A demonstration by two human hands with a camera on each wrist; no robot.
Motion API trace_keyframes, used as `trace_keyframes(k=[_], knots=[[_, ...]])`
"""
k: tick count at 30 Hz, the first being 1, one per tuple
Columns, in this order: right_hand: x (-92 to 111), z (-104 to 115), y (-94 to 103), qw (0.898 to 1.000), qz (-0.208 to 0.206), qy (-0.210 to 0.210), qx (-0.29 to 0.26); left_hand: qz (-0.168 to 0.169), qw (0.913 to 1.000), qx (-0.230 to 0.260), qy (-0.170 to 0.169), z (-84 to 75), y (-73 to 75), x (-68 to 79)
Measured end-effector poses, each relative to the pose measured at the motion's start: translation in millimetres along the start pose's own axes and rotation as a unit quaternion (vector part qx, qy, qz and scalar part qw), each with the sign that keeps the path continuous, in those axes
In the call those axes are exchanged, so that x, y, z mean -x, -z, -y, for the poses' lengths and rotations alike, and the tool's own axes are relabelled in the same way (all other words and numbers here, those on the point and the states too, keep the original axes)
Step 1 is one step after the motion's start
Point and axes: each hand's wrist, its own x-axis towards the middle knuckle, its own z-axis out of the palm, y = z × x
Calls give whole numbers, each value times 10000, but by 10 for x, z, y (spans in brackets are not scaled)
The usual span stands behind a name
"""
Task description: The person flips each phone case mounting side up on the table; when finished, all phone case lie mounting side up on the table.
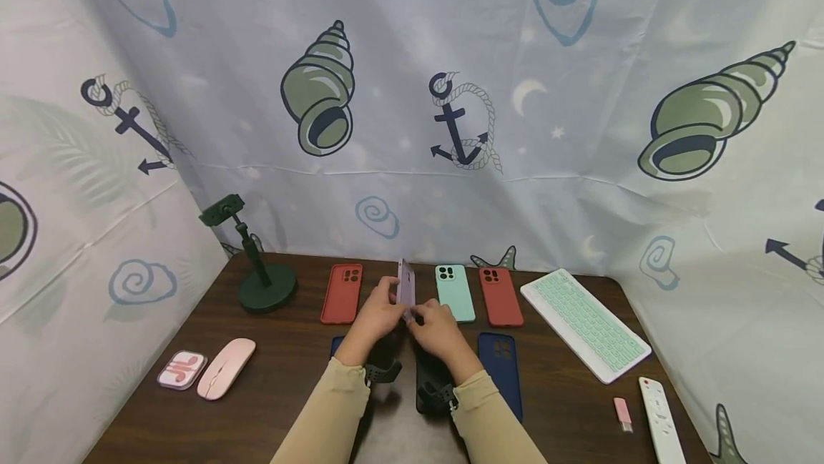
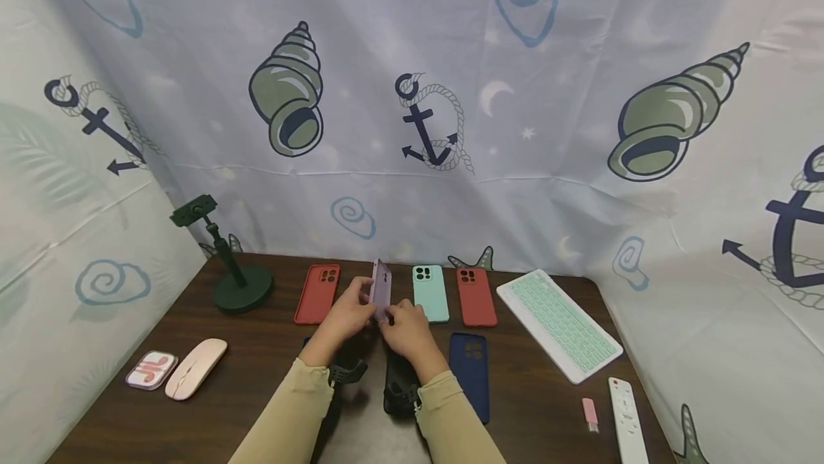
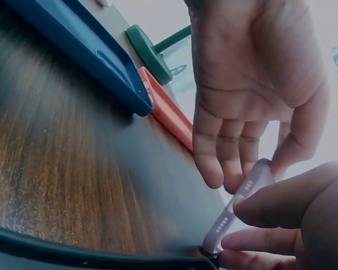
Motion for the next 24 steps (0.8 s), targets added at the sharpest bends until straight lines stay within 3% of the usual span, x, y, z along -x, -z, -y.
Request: trace_keyframes(k=[11, 16, 24], knots=[[69, -12, -73, 9994, 135, 216, 227, -459, 9931, -955, 498, 129, 54, 61], [79, 13, -43, 9990, 173, 332, 243, -191, 9881, -1425, 548, 169, 58, 59], [30, 6, 1, 9992, 237, 325, -4, -51, 9904, -1282, 518, 181, 31, 19]])
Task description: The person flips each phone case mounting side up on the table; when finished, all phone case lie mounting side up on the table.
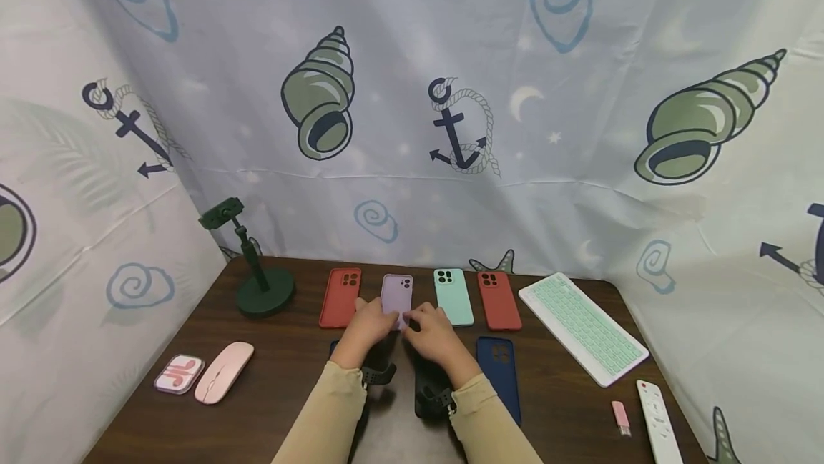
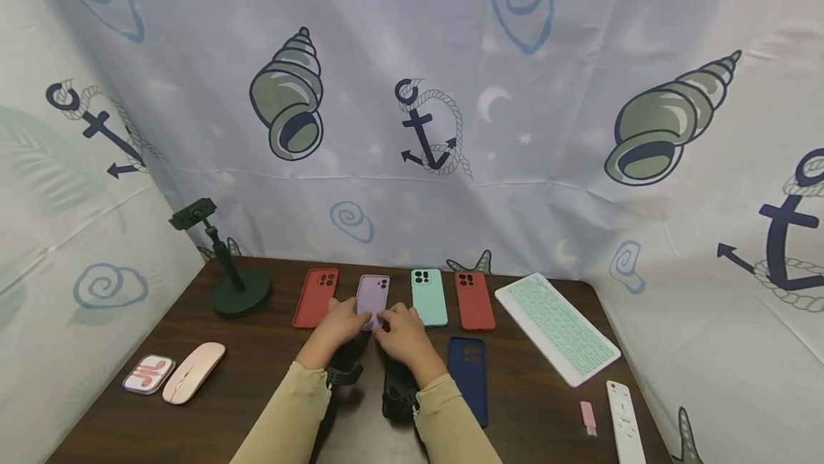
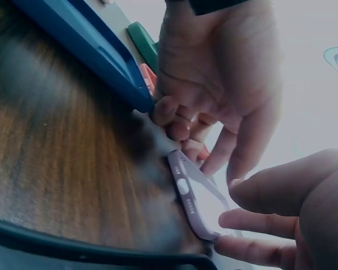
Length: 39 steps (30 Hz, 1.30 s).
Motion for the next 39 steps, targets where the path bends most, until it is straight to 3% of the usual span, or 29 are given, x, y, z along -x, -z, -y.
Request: trace_keyframes(k=[5, 7, 11, 14, 17, 22, 32, 39], knots=[[-8, -25, 102, 9995, -176, 44, -264, -245, 9997, -63, 49, 0, -27, -19], [-5, -38, 185, 9987, -280, 18, -417, -440, 9989, 114, -125, -28, -27, -26], [-1, -118, 364, 9971, -407, -215, -601, -682, 9908, 866, -780, -150, -26, -25], [2, -229, 458, 9951, -465, -484, -724, -551, 9810, 1461, -1153, -248, -71, -3], [28, -341, 522, 9918, -583, -737, -867, -339, 9742, 1826, -1282, -316, -154, 47], [86, -494, 623, 9867, -815, -1081, -899, -187, 9703, 1881, -1510, -390, -295, 95], [124, -690, 683, 9809, -1021, -1504, -692, 13, 9708, 1995, -1335, -515, -599, -60], [123, -752, 684, 9781, -969, -1806, -352, -401, 9677, 2300, -950, -618, -741, -129]])
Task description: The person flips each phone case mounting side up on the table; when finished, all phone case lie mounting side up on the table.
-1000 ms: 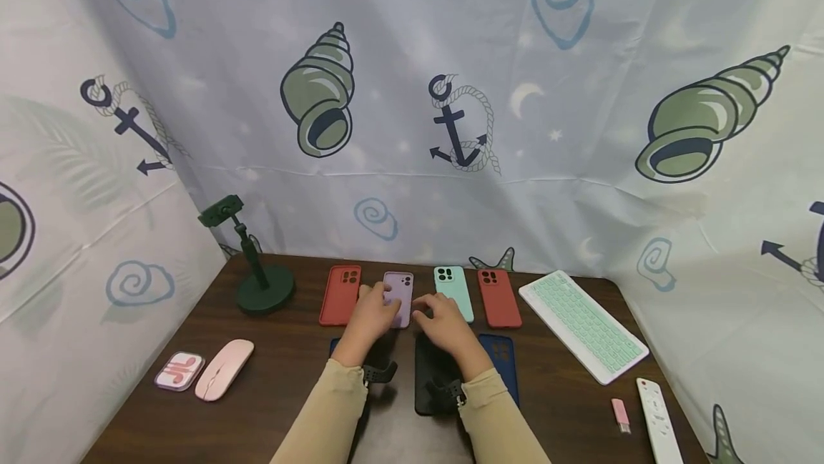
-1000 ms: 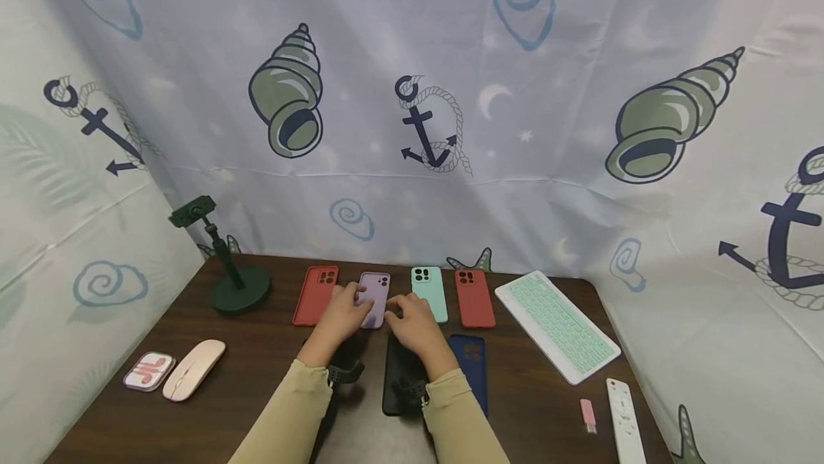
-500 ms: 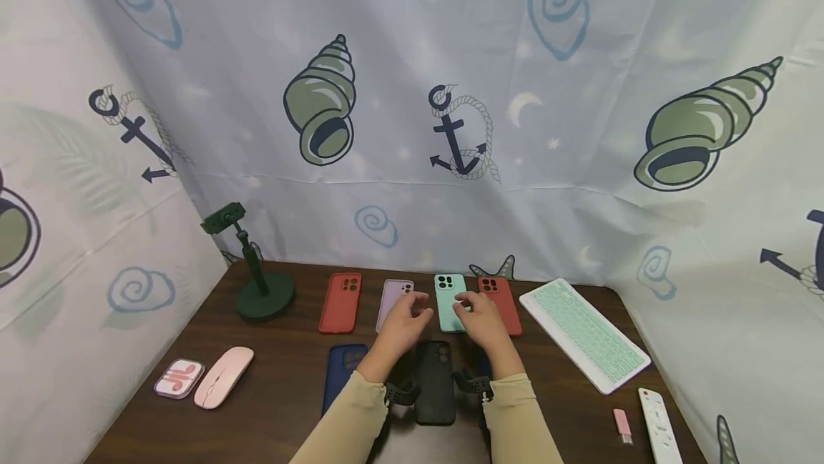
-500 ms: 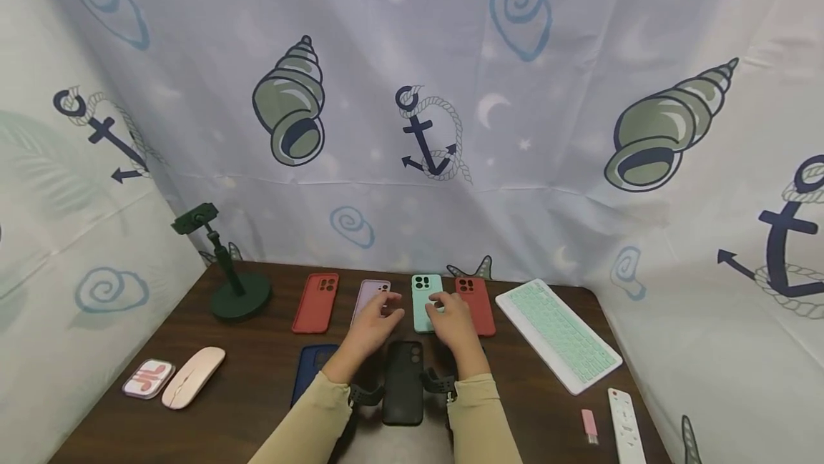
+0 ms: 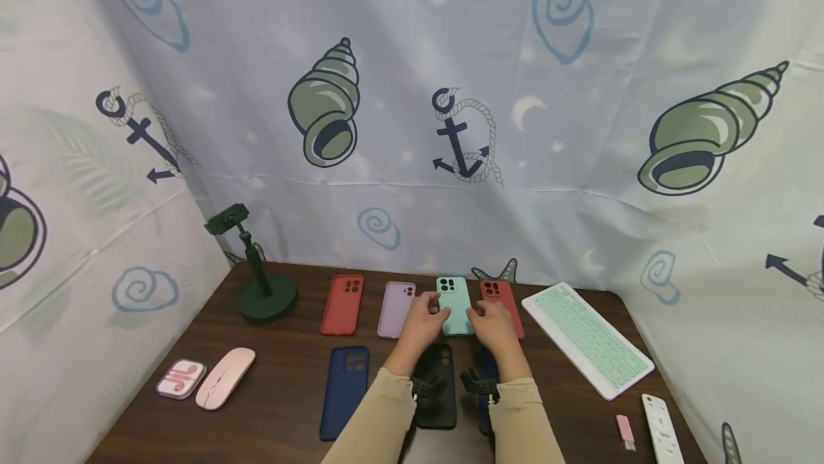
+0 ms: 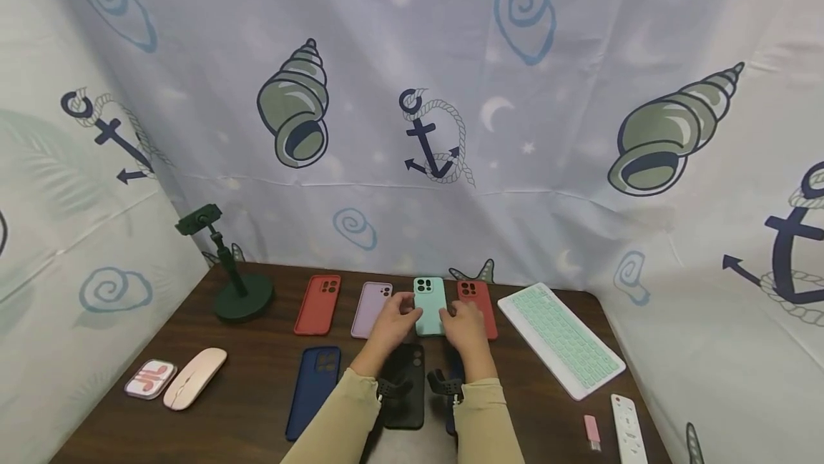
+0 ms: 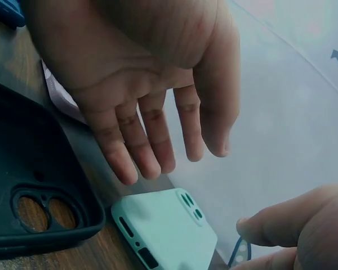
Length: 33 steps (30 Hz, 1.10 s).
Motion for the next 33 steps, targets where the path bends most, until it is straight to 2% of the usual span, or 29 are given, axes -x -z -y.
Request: trace_keyframes(k=[3, 6, 12, 19, 25, 33], knots=[[10, -27, -1, 9999, 89, -85, 114, -228, 9996, 168, -12, 72, -75, -1], [16, -37, -7, 9996, 197, -145, 135, -326, 9990, 245, -164, 157, -125, 4], [-19, -23, -38, 9993, 340, -79, 150, -181, 9989, 90, -425, 259, -137, 6], [-48, 10, -24, 9997, 227, -13, 11, -76, 9981, -238, -564, 255, -141, -35], [-30, -9, -35, 9995, 314, -66, -81, -47, 9981, -382, -474, 256, -144, 25], [-22, -1, 7, 9982, 195, -38, -570, -174, 9954, -586, -737, 288, -156, 27]])
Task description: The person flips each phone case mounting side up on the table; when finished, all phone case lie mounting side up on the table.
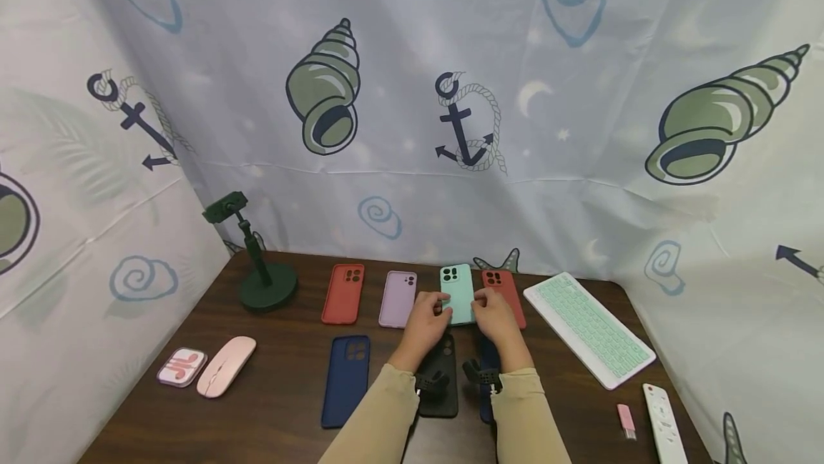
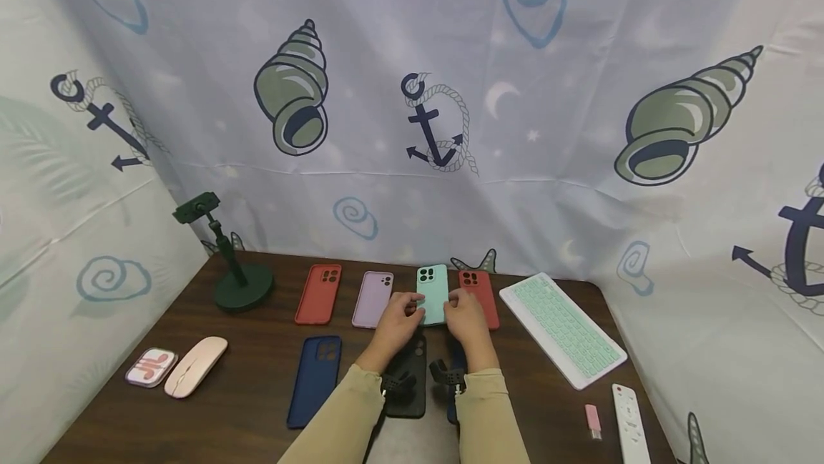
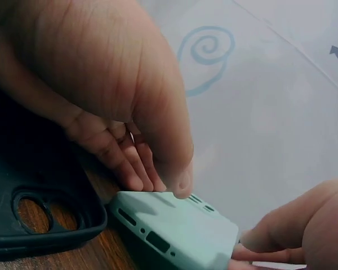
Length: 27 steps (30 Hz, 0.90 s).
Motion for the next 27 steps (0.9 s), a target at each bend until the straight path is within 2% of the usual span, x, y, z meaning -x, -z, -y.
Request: trace_keyframes(k=[8, 12, 19, 27], knots=[[35, -22, -25, 9989, -219, -10, -414, 249, 9991, 320, 90, 8, 17, 29], [9, 18, 25, 9988, -240, 67, -425, 345, 9986, 400, 61, -3, 27, -27], [2, 80, 63, 9989, -218, 151, -396, 520, 9982, 236, -208, -7, 36, -84], [25, 83, -3, 9984, -138, 315, -443, 559, 9965, 623, -53, -4, 34, -37]])
